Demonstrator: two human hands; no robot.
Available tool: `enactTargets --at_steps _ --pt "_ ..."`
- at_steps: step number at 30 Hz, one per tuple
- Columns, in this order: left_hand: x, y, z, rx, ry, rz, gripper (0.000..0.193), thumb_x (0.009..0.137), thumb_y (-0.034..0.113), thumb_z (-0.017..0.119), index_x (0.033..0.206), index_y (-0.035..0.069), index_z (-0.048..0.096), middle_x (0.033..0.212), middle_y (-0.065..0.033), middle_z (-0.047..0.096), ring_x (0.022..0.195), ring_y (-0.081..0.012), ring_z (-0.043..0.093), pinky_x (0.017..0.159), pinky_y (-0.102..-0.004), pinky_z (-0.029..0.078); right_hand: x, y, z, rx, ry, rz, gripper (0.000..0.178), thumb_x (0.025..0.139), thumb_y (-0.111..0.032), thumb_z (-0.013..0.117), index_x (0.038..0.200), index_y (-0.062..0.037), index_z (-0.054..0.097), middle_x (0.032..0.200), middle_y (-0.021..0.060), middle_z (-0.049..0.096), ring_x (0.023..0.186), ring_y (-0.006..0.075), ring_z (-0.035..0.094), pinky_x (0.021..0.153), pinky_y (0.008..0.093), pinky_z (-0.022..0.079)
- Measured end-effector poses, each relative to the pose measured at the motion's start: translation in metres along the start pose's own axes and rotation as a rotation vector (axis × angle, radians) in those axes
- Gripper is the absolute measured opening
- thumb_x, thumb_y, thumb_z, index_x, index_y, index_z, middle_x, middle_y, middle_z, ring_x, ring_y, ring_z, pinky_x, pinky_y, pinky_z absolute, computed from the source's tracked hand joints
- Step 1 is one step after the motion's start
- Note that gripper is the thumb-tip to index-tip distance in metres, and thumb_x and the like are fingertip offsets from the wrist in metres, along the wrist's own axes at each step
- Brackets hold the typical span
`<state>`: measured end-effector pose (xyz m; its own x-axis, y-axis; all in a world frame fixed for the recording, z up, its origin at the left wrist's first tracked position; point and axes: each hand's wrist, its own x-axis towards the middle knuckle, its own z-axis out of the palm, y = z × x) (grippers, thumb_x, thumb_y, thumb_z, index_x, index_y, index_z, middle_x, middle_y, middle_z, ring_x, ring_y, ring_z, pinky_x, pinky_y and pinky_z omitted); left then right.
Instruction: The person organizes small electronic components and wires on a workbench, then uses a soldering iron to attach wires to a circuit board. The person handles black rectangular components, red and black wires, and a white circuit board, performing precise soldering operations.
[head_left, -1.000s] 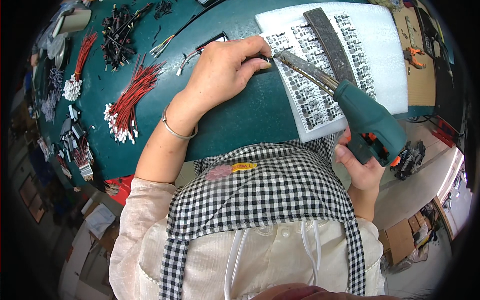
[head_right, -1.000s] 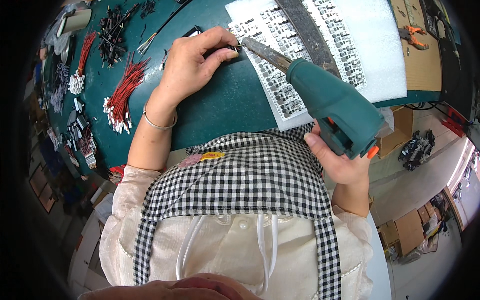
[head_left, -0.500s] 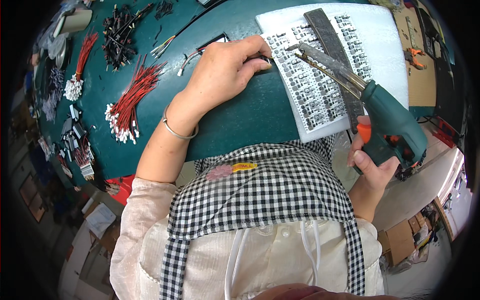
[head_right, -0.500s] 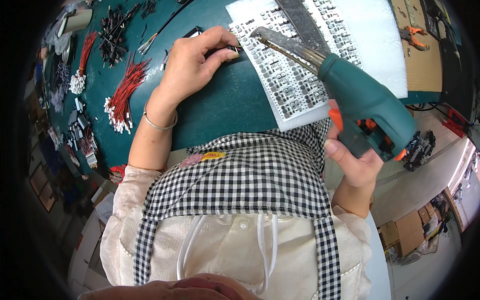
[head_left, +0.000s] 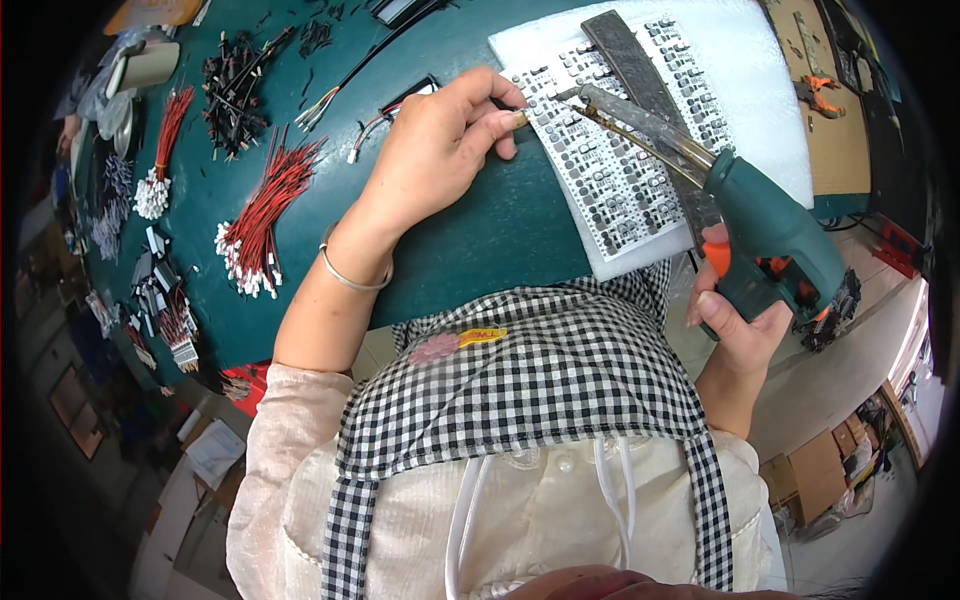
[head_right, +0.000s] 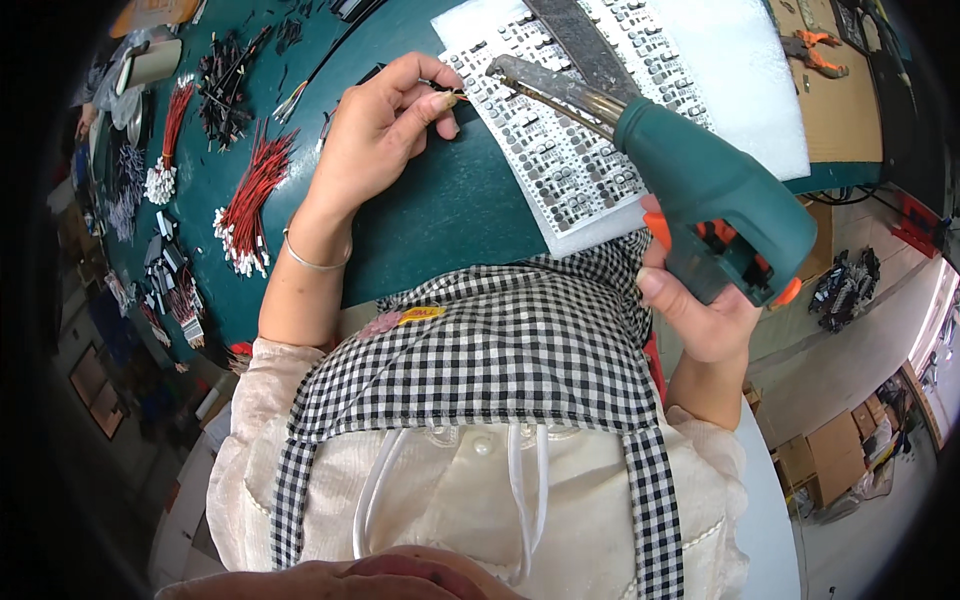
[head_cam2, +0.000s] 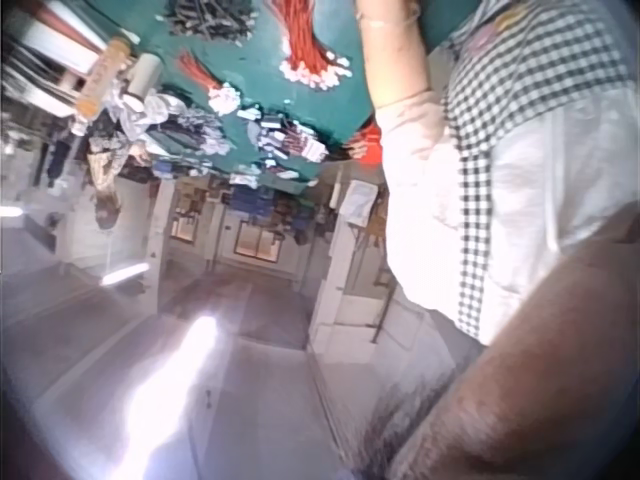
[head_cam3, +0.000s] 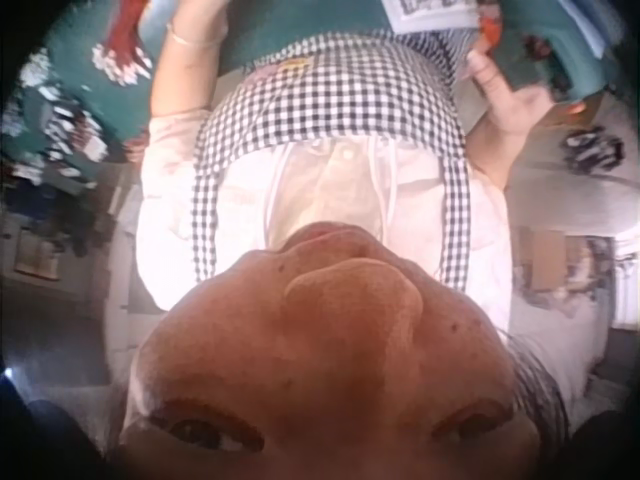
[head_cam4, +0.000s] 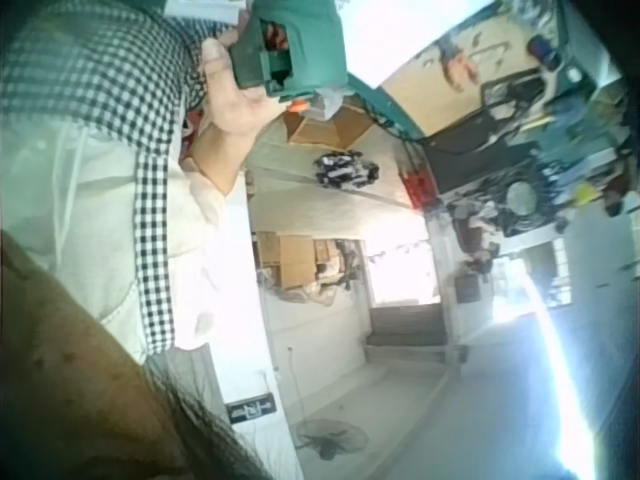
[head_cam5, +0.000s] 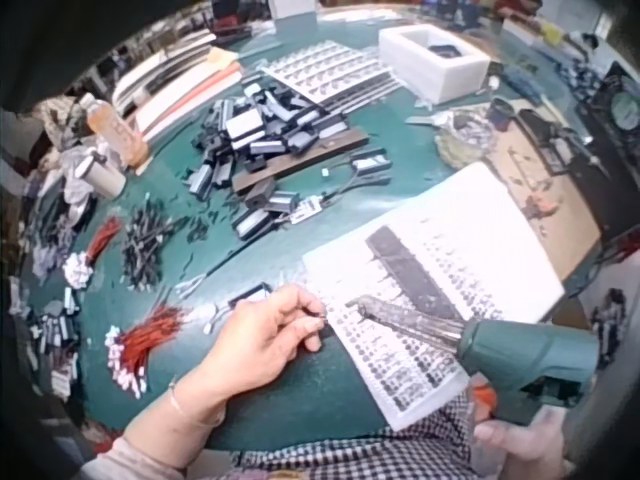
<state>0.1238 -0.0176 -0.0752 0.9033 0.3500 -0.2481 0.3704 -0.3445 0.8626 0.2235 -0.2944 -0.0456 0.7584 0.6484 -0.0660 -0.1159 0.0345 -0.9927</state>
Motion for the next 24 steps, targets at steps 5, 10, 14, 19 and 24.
enactTargets --at_steps 5,10,14,19,24 --pt "-0.007 -0.012 0.018 0.011 0.158 0.12 0.011 0.089 0.007 0.06 0.099 0.002 0.057 0.069 -0.0025 0.066 0.062 -0.0057 0.06 0.053 -0.0201 0.044 0.0 -0.001 -0.003 -0.02 -0.019 -0.015 0.055 0.074 -0.005 0.073 0.116 0.0146 0.044 0.104 0.0214 0.054 0.054 0.0152 0.054 0.043 0.025 0.046" --pt "-0.009 -0.005 0.021 0.153 0.226 0.14 0.016 0.083 0.009 0.065 0.094 0.004 0.056 0.075 -0.0101 0.067 0.06 -0.0199 0.065 0.055 -0.0297 0.05 -0.007 0.001 -0.015 -0.099 -0.098 0.007 0.053 0.074 -0.005 0.073 0.115 0.0144 0.045 0.098 0.0192 0.056 0.054 0.0147 0.054 0.043 0.0244 0.045" --pt "-0.009 -0.007 0.023 0.294 0.282 0.27 0.015 0.08 0.005 0.064 0.092 0.005 0.055 0.069 -0.0102 0.064 0.057 -0.0221 0.063 0.051 -0.0311 0.048 -0.008 0.001 -0.011 -0.095 -0.105 -0.02 0.053 0.074 -0.005 0.073 0.115 0.0142 0.046 0.095 0.018 0.057 0.053 0.0146 0.054 0.045 0.0244 0.045" --pt "-0.005 -0.014 0.023 0.302 0.302 0.362 0.016 0.077 0.003 0.065 0.09 0.006 0.055 0.065 -0.0093 0.061 0.054 -0.0211 0.061 0.05 -0.0307 0.048 -0.013 -0.001 -0.012 -0.011 -0.129 0.101 0.051 0.071 0.007 0.068 0.119 0.0093 0.052 0.101 0.0167 0.063 0.07 0.0138 0.057 0.062 0.0255 0.045" --pt "-0.003 -0.02 0.027 0.295 0.345 0.434 0.016 0.075 0.003 0.066 0.088 0.005 0.056 0.063 -0.0087 0.06 0.053 -0.0206 0.06 0.05 -0.0303 0.048 -0.014 -0.003 -0.01 -0.069 -0.122 0.16 0.047 0.07 0.008 0.069 0.115 0.0072 0.054 0.097 0.0127 0.063 0.072 0.0135 0.058 0.064 0.025 0.046"
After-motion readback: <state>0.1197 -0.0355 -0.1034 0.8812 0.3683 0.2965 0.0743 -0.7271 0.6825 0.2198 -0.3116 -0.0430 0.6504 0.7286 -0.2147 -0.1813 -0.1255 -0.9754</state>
